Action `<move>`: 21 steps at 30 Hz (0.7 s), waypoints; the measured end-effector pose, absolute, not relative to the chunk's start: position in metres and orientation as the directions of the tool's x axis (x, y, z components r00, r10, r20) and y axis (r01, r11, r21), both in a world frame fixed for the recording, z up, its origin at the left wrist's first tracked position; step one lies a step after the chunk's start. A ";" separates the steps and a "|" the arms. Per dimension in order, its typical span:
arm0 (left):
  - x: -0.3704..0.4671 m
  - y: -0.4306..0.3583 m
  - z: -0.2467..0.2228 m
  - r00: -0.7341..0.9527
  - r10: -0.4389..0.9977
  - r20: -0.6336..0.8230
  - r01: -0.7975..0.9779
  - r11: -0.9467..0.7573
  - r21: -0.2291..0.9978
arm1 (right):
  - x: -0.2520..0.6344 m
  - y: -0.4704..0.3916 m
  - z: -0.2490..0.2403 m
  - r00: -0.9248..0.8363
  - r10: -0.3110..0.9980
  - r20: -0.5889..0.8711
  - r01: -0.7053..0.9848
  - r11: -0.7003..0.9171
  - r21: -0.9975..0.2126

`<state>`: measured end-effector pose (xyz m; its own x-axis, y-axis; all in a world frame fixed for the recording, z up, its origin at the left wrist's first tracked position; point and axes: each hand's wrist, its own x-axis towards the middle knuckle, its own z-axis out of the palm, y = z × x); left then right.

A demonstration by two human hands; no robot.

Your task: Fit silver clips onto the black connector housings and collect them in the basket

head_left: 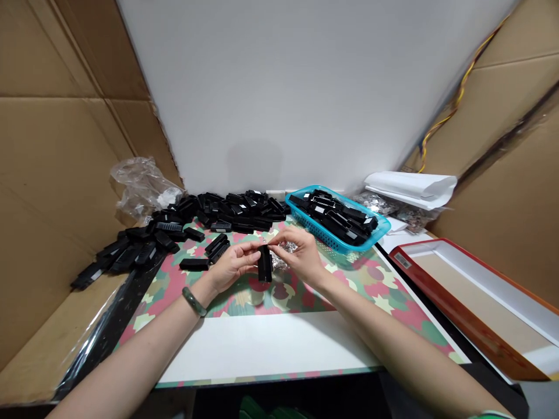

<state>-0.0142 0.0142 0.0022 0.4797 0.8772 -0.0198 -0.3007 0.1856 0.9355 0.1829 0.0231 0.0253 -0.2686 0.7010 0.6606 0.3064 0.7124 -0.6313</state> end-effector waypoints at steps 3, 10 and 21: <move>-0.014 0.014 0.002 0.475 0.880 -0.023 -0.294 0.183 0.938 | 0.183 0.021 0.026 -0.284 0.634 0.719 0.411 0.758 -0.506; -0.013 0.013 0.003 0.454 0.890 -0.031 -0.250 0.161 0.955 | 0.183 0.019 0.025 -0.331 0.534 0.778 0.543 0.782 -0.306; -0.011 0.013 -0.004 0.426 0.905 -0.006 -0.195 0.099 0.976 | 0.182 0.019 0.016 -0.378 0.529 0.760 0.565 0.782 -0.263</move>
